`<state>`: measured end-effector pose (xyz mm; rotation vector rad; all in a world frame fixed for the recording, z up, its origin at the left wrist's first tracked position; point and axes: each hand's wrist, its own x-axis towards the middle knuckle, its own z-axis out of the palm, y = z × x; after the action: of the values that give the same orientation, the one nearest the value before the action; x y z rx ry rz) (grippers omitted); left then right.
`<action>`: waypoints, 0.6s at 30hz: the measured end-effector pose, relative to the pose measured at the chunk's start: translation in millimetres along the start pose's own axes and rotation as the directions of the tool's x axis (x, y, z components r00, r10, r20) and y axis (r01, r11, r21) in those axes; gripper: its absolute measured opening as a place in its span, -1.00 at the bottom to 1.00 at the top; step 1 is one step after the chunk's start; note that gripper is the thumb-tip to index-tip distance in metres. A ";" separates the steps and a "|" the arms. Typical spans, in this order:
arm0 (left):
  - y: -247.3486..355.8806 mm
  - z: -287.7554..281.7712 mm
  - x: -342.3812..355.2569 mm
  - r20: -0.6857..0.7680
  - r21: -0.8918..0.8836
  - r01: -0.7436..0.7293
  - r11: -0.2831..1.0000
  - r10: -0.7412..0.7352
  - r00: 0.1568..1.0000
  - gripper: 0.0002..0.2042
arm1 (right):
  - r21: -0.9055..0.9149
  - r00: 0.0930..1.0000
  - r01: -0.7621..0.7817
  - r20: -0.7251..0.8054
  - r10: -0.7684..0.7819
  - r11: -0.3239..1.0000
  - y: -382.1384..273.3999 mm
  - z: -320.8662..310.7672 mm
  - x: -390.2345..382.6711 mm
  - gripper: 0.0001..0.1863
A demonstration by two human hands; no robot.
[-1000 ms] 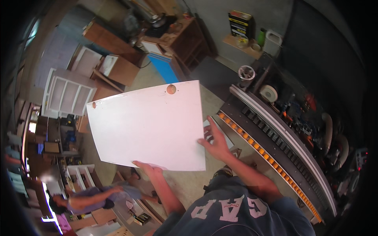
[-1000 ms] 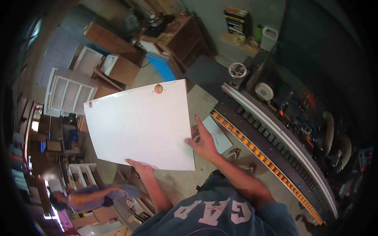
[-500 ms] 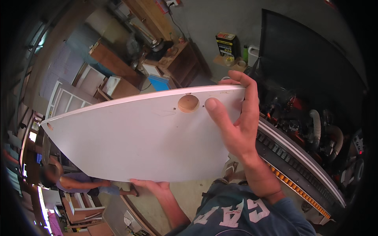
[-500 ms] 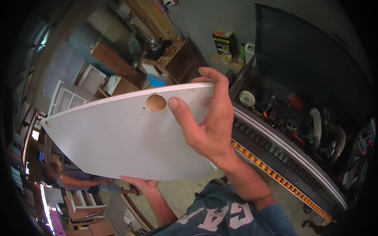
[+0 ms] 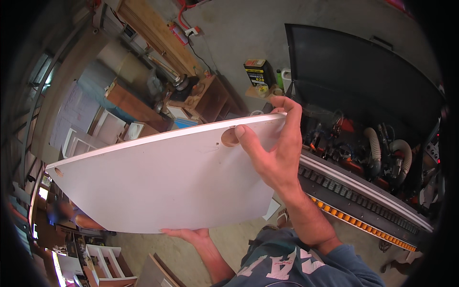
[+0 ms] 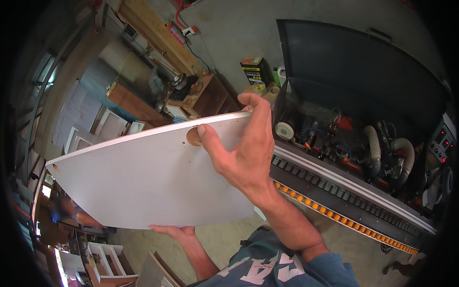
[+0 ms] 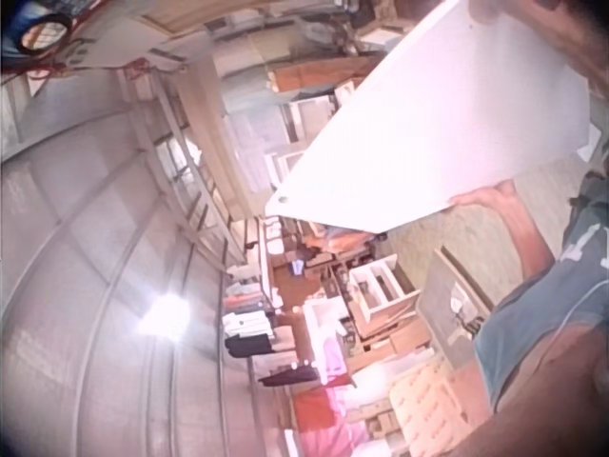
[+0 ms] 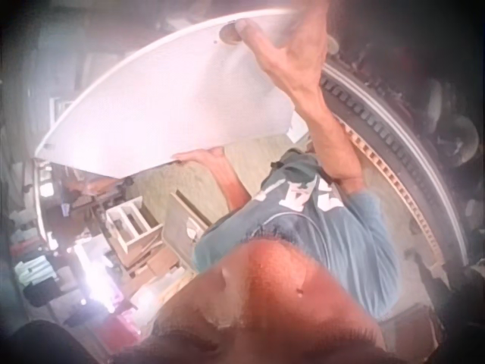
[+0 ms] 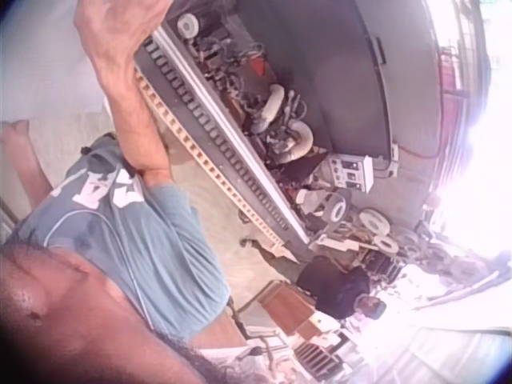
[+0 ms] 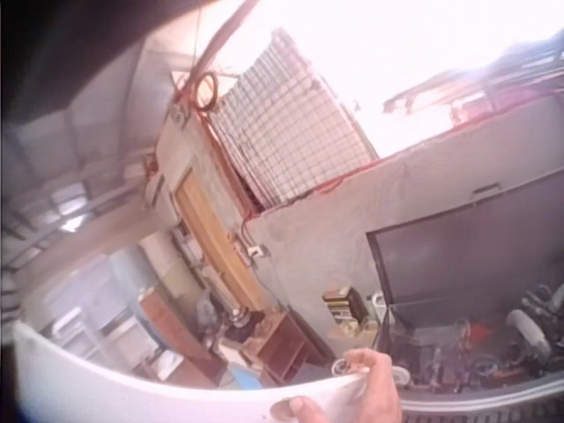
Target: The person operates an edge banding machine in a workshop. They adjust the machine controls, pick up a blue board, and feed a white board through the machine to apply an edge strip. The person then inspects the finished edge of the board.
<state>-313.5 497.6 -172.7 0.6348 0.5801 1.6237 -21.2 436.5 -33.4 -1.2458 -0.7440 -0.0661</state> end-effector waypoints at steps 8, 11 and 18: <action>-2.5 11.4 0.6 -0.037 0.039 -0.054 0.998 0.056 0.998 -0.04 | 0.032 0.997 -0.072 0.024 0.071 0.997 0.3 -4.6 0.1 -0.24; -4.8 5.4 8.9 -0.026 0.016 -0.079 0.997 0.080 0.996 -0.02 | 0.130 0.990 -0.133 0.058 0.126 0.983 1.3 -10.8 -6.2 -0.27; -35.3 -16.6 58.3 0.026 -0.107 -0.054 0.993 0.057 0.998 0.04 | 0.378 0.973 -0.177 0.203 0.106 0.909 48.3 -57.6 -69.6 -0.40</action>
<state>-306.3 559.9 -204.2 0.5994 0.4553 1.6831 -26.3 379.2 -118.2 -0.9207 -0.7733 0.3077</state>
